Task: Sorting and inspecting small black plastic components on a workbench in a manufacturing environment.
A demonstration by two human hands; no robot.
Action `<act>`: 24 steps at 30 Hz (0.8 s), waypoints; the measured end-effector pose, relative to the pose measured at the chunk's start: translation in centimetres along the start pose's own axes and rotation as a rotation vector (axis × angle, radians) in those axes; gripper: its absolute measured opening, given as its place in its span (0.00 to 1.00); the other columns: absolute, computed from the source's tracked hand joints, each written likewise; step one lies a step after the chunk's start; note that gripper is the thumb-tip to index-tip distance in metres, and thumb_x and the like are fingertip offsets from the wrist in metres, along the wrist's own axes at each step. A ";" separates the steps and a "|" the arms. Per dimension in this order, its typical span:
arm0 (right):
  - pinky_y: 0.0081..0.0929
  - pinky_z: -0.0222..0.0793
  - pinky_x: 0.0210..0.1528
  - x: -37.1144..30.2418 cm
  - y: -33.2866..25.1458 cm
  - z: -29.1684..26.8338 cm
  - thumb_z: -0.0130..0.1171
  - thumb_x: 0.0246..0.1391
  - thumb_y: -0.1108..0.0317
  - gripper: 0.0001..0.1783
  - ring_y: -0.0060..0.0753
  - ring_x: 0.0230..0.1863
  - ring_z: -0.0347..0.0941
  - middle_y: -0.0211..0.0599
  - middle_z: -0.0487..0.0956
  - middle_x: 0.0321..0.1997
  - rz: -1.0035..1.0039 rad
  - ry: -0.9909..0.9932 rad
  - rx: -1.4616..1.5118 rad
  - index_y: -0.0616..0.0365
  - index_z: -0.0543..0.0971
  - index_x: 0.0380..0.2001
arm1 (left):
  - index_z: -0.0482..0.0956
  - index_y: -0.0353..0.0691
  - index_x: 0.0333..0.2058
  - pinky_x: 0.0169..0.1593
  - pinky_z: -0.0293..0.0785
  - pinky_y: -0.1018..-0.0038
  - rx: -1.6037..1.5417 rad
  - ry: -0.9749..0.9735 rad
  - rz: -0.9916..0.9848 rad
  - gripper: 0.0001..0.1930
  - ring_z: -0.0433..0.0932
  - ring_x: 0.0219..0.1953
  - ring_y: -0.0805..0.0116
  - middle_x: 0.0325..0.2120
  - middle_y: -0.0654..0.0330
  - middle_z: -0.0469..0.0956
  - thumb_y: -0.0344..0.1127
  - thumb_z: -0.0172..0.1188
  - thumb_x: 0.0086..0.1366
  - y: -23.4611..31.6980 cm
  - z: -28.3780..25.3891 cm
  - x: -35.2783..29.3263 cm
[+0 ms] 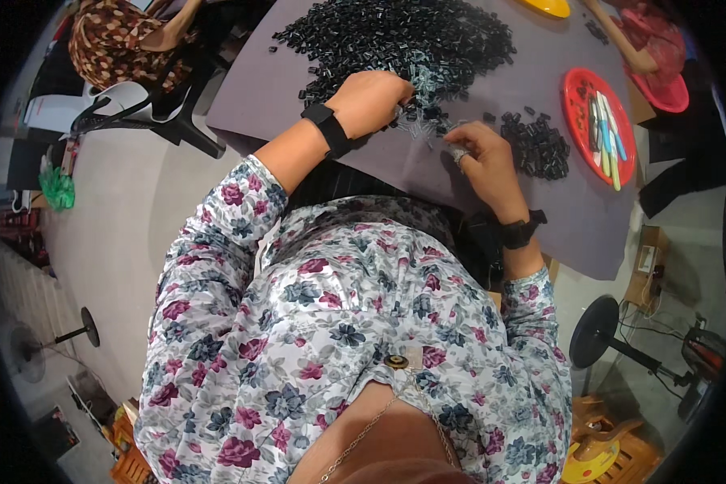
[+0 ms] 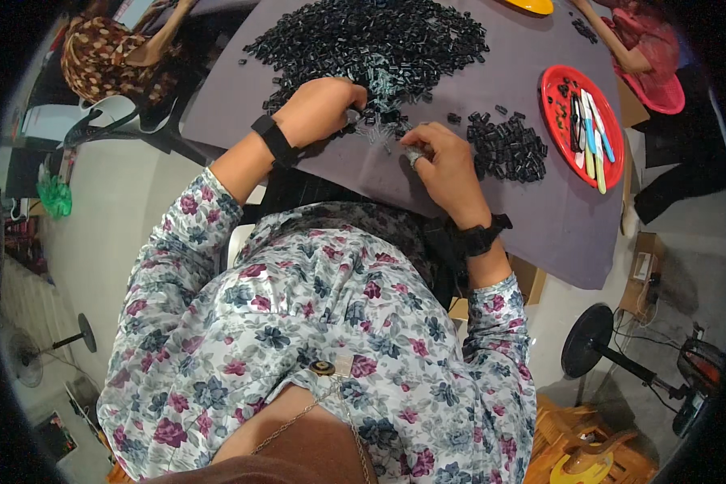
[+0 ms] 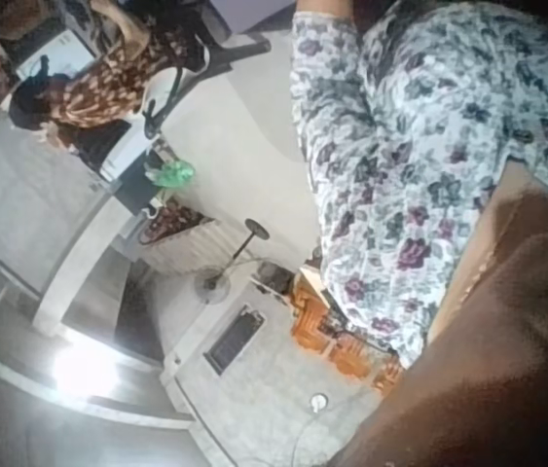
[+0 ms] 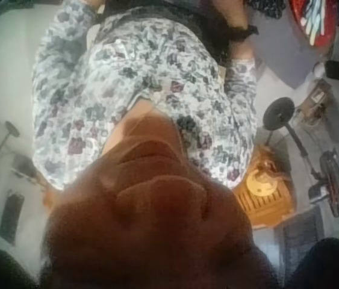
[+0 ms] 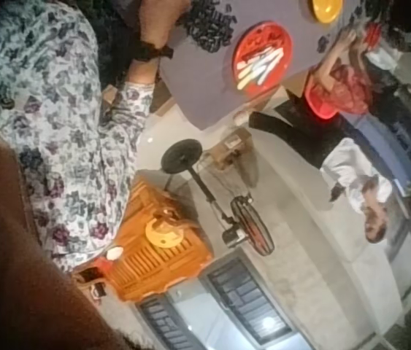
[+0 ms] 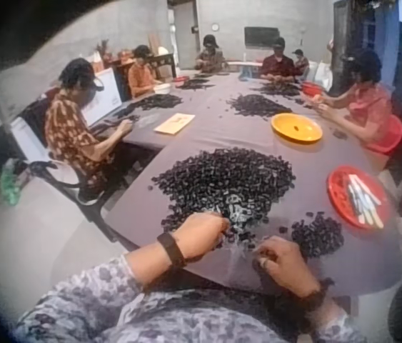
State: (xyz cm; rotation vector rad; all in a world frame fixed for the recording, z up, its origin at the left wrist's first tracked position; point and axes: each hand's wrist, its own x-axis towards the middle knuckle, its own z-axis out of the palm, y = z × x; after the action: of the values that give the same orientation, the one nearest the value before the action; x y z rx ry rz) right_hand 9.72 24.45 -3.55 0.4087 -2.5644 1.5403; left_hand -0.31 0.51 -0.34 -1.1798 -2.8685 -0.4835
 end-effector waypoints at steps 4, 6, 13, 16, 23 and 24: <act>0.27 0.73 0.41 -0.3 0.1 -0.1 0.56 0.47 0.83 0.15 0.33 0.36 0.79 0.39 0.80 0.36 0.059 0.003 0.025 0.63 0.81 0.40 | 0.81 0.38 0.39 0.48 0.78 0.57 -0.089 0.010 -0.057 0.15 0.81 0.44 0.47 0.36 0.50 0.83 0.20 0.59 0.51 -0.6 0.1 -0.6; 0.27 0.73 0.41 -0.4 0.2 -0.1 0.56 0.48 0.83 0.14 0.33 0.36 0.79 0.39 0.80 0.36 0.081 -0.005 0.027 0.63 0.81 0.40 | 0.81 0.38 0.39 0.48 0.78 0.57 -0.077 0.013 -0.037 0.14 0.81 0.43 0.48 0.37 0.51 0.82 0.20 0.60 0.51 -0.9 0.1 -0.8; 0.23 0.73 0.42 -0.1 -0.5 -0.2 0.59 0.52 0.81 0.12 0.25 0.38 0.78 0.33 0.80 0.39 0.071 -0.044 -0.066 0.64 0.81 0.41 | 0.82 0.40 0.39 0.47 0.77 0.58 -0.017 0.040 0.019 0.15 0.79 0.44 0.49 0.38 0.54 0.77 0.21 0.60 0.52 -0.5 0.5 -0.3; 0.23 0.73 0.42 0.0 0.0 -0.2 0.59 0.51 0.81 0.12 0.26 0.38 0.78 0.34 0.80 0.38 0.080 -0.043 -0.046 0.63 0.81 0.40 | 0.82 0.40 0.39 0.48 0.77 0.58 -0.010 0.030 0.037 0.14 0.79 0.45 0.49 0.38 0.54 0.77 0.21 0.60 0.52 -0.3 0.2 0.0; 0.28 0.69 0.36 0.4 -0.7 -0.2 0.57 0.47 0.79 0.12 0.33 0.30 0.73 0.38 0.77 0.34 0.001 0.004 -0.113 0.62 0.82 0.37 | 0.83 0.39 0.39 0.47 0.78 0.58 0.129 0.024 0.077 0.14 0.79 0.45 0.49 0.38 0.53 0.77 0.23 0.61 0.52 0.5 0.4 -0.2; 0.28 0.69 0.36 0.4 -0.6 -0.2 0.57 0.47 0.79 0.12 0.33 0.30 0.73 0.38 0.77 0.34 0.006 0.005 -0.108 0.62 0.82 0.37 | 0.83 0.38 0.40 0.47 0.78 0.58 0.146 0.016 0.094 0.14 0.79 0.45 0.49 0.38 0.53 0.77 0.23 0.61 0.52 0.5 0.3 -0.2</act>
State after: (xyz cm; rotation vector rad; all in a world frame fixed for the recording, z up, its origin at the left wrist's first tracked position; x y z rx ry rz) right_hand 9.55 24.28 -2.82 0.3854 -2.6318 1.3952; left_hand 0.21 0.81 -0.55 -1.2721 -2.7639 -0.2743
